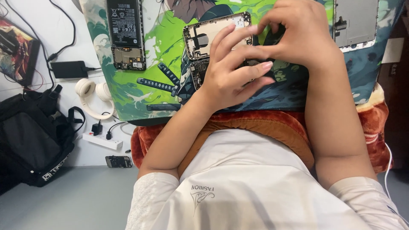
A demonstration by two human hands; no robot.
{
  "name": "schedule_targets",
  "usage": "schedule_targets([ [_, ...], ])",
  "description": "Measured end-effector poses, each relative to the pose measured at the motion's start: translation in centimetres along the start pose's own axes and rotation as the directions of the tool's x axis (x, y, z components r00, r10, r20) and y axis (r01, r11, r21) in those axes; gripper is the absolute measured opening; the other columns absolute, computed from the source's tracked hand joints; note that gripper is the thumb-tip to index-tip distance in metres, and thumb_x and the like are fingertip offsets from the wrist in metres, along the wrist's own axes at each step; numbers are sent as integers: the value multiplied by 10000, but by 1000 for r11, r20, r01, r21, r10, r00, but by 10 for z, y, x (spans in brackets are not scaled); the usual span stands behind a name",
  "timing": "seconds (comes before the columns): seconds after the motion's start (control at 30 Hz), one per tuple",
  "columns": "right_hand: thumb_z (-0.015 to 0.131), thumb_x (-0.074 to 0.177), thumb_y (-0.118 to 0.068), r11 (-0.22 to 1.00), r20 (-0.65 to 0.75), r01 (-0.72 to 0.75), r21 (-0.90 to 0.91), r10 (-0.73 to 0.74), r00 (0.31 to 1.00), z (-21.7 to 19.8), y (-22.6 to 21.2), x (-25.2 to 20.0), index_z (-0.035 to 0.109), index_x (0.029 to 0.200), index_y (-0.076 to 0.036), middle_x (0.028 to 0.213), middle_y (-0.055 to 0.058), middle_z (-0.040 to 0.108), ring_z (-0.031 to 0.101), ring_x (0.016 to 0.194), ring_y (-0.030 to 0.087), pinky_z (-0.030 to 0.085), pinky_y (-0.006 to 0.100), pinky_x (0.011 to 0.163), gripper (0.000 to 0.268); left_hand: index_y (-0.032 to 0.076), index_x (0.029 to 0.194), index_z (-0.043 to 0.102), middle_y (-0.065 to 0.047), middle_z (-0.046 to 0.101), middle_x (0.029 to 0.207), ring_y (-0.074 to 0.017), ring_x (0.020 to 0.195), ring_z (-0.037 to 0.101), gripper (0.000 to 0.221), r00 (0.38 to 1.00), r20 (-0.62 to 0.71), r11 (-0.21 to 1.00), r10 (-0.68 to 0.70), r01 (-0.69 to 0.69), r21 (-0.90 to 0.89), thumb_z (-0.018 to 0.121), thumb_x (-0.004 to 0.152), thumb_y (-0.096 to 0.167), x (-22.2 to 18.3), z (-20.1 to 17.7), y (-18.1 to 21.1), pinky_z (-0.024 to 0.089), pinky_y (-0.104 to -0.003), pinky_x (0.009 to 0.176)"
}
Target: A person is repairing a mobile phone by using a screwdriver to manipulate internal components and screws on a lap tray.
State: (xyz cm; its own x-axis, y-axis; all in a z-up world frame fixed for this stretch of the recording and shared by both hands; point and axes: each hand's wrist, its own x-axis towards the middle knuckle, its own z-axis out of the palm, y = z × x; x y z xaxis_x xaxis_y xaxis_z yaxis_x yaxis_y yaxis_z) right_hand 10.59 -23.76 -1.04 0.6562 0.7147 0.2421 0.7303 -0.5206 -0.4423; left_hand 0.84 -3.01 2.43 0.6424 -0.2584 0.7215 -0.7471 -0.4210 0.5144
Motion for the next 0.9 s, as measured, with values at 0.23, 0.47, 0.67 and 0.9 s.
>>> schedule_targets([
  [0.23,933,900,-324,998,-5,-8,-65,7,1000,1,1,0,769,927,-159,845,-24,652,611,781,198,392,362,614,235,93,1048,691,-48,791,1004,-420,1228,623,197,999,1,997,-34,34,-69,510,1057,16,3,-4,0,280,-517,1174],
  [0.47,916,897,-286,1000,7,-27,-9,27,1000,0,-3,1,801,966,-220,816,-45,627,597,765,171,386,364,625,150,144,962,645,8,711,855,-337,1045,641,67,997,-70,1000,10,-10,5,622,1022,126,9,-6,1,386,-463,962],
  [0.67,922,936,-258,1000,-6,9,23,-9,1000,-1,-2,0,804,972,-182,791,-32,588,584,773,186,379,371,658,145,130,948,633,-41,697,993,-407,1196,527,74,1000,-6,1000,-7,7,5,613,1018,143,12,-4,4,316,-537,1083],
  [0.9,917,908,-276,1000,-9,6,7,-6,1000,1,-1,1,794,961,-150,814,-26,635,594,766,194,376,375,635,184,144,1068,678,-15,801,1049,-429,1264,574,217,1000,12,999,-23,24,-47,470,1075,80,6,-7,1,330,-457,1039],
])
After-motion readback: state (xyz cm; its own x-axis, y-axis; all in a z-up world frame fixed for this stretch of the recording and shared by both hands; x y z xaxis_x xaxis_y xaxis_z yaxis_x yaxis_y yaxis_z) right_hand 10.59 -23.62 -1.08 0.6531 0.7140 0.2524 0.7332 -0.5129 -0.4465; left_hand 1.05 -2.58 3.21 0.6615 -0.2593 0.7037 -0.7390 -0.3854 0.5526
